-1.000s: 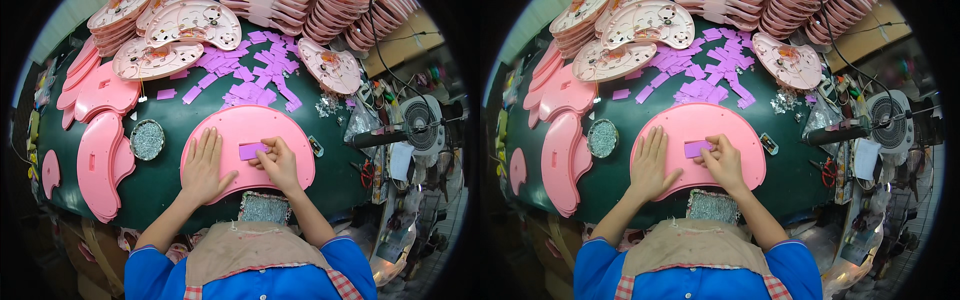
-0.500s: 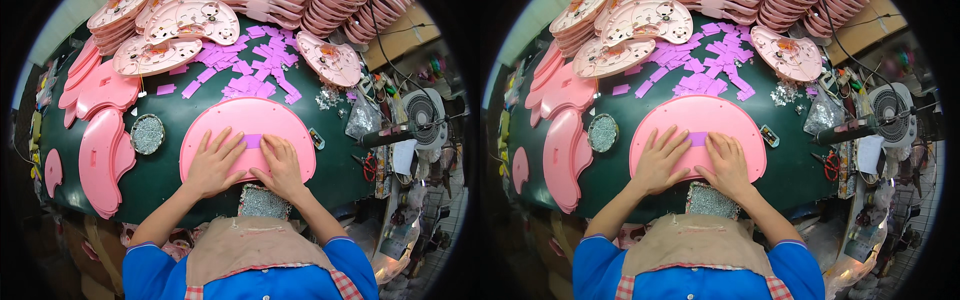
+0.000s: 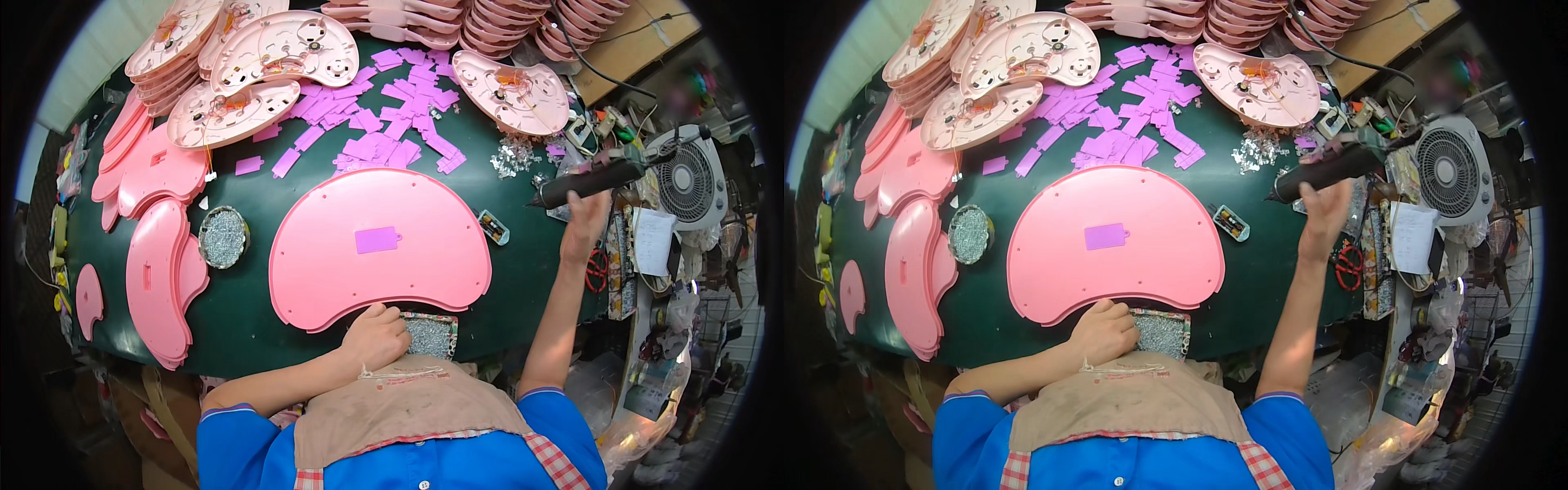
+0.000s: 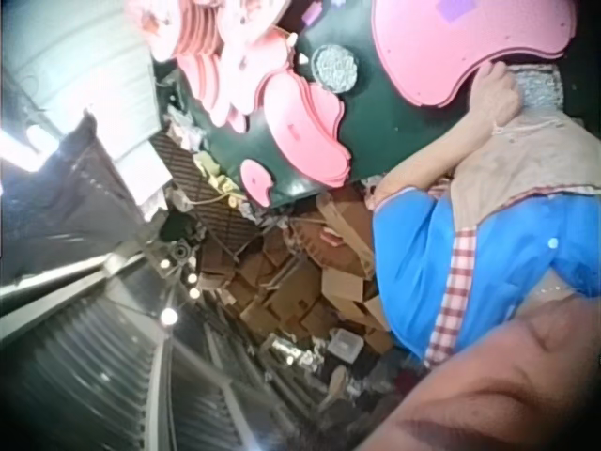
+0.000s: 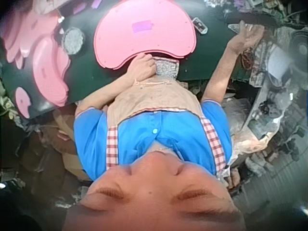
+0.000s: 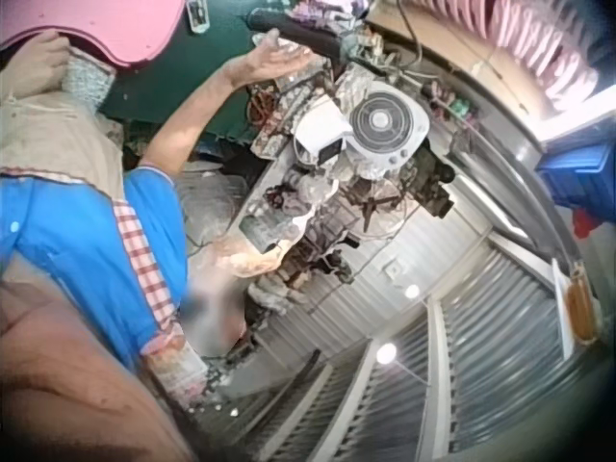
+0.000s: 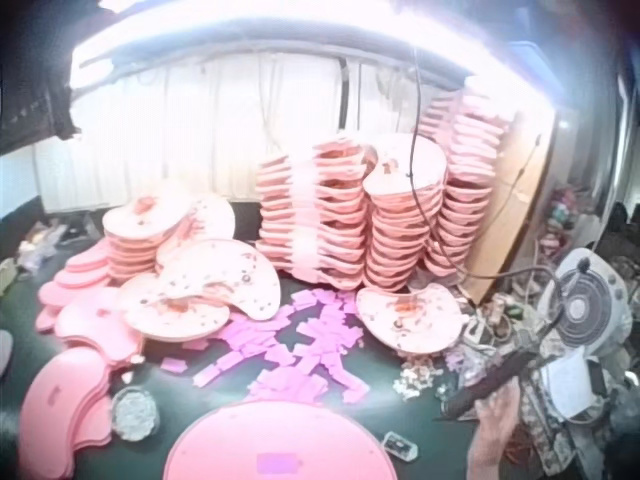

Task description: The person assembles pink plastic toy parts by inserting a small electronic module and securing it with screws. They use a power drill to fasten screws into pre-drilled holes on the back of the toy shell, then place a purple sticker over the module. The process is repeated for multiple units.

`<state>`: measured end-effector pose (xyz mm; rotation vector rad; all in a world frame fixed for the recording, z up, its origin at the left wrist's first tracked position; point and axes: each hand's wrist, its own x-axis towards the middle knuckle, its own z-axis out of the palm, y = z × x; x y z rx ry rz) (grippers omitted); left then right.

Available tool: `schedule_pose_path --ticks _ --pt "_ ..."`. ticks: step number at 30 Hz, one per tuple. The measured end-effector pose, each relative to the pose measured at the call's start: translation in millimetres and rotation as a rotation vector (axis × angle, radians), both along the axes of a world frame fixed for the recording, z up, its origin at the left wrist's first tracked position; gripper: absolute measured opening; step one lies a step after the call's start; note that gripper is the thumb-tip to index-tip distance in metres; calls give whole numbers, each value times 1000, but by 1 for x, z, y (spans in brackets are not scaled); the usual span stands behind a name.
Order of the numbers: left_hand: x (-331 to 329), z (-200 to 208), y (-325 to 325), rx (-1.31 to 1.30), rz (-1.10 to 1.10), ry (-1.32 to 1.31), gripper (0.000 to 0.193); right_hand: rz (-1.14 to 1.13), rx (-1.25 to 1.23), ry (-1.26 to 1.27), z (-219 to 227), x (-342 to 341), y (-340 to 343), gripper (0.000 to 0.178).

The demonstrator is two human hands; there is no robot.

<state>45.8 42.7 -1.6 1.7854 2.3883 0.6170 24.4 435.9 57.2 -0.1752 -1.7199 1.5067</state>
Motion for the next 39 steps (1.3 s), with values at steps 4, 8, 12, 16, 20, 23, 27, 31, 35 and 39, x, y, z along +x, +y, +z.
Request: schedule_pose_path --ticks 4,8,12,16,20,23,27,31,35,39 --pt "2 2 1 91 -10 -175 11 166 87 -263 0 -10 -1 62" --pt "4 -3 -3 232 28 -390 10 354 84 -8 5 18 -40 84" --pt "6 8 -6 261 82 -556 13 938 -382 210 43 19 -96 67" --pt "-4 14 -2 393 99 -594 11 1156 -413 195 51 21 -128 63" --pt "-10 19 -3 467 143 -490 11 916 -290 143 54 42 -164 61" --pt "-22 19 -6 570 211 -403 15 901 -126 246 52 39 -178 61" --pt "-36 30 -10 632 160 -299 22 903 -139 293 53 37 -195 62" --pt "-42 31 -13 676 115 -273 22 879 -100 279 55 35 -204 62" --pt "-44 32 -14 666 148 -140 22 763 -68 184 59 35 -222 54" --pt "-51 44 -10 711 285 -168 19 627 173 103 51 4 -216 53"
